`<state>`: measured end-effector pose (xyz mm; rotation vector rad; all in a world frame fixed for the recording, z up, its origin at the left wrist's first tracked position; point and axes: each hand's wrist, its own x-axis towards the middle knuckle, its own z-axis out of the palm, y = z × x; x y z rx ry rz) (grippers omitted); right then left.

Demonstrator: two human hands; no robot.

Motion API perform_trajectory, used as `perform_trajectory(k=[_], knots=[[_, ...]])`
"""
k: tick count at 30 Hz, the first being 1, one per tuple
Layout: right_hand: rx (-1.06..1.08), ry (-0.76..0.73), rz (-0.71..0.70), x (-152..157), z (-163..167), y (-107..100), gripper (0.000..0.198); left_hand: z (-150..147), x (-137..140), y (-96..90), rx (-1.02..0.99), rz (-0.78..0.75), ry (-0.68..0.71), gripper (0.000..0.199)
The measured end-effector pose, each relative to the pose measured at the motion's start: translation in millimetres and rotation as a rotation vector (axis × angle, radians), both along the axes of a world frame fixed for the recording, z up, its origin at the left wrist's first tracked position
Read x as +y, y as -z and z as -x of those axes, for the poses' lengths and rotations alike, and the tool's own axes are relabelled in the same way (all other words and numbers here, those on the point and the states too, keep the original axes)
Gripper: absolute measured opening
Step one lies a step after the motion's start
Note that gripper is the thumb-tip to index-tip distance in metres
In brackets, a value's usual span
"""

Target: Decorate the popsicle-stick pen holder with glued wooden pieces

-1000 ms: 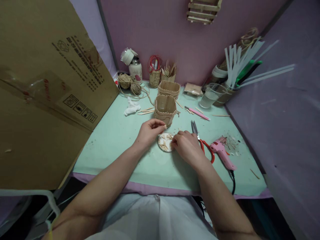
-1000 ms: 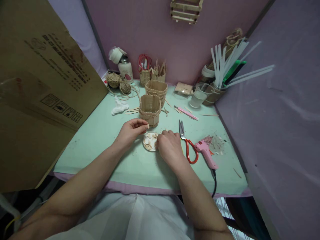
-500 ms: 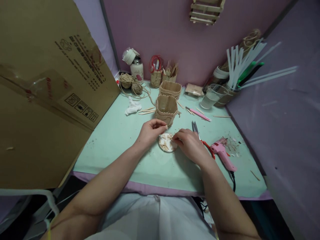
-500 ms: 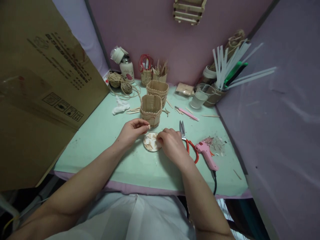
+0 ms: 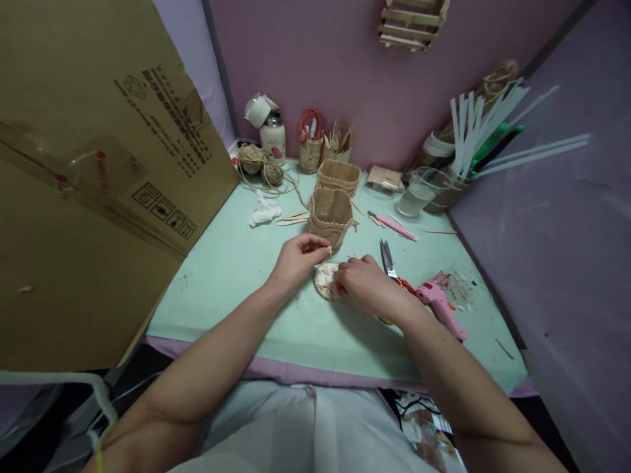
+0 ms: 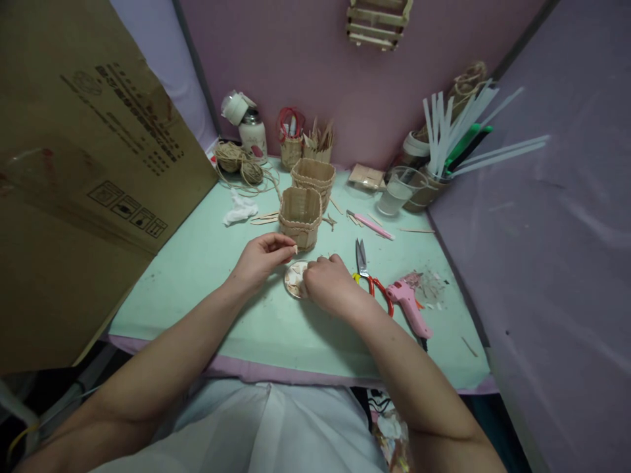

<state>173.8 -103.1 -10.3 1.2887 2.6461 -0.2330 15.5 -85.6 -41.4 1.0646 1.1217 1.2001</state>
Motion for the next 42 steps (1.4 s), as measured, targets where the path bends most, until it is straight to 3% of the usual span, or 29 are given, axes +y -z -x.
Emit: perform_trajectory(k=[3,7,9,11,14,32,42], knots=[[0.292,0.115,0.024,2,-10,4,0.018,-1,-2,-3.1,-0.020,0.012,0.007,0.017],[0.975,0.575,0.082,4,-11,11,0.012,-4,-4,-6.5,-0.074,0.067,0.023,0.020],[1.223,0.750,0.188,4,-6,17,0.016,-6,-5,-7.1,-0.095,0.090,0.020,0.021],[1.359,0.812,0.312,5,0,22,0.018,-7,-6,-7.1,-0.116,0.108,0.016,0.023],[1.453,0.824,0.385,5,7,28,0.018,-8,-6,-6.8,-0.133,0.127,0.017,0.025],[1.587,0.904,0.431,6,13,35,0.017,-9,-7,-4.9,-0.148,0.115,0.008,0.022],[1.702,0.964,0.577,5,16,32,0.021,-7,-6,-2.8,-0.072,0.080,0.014,0.019]])
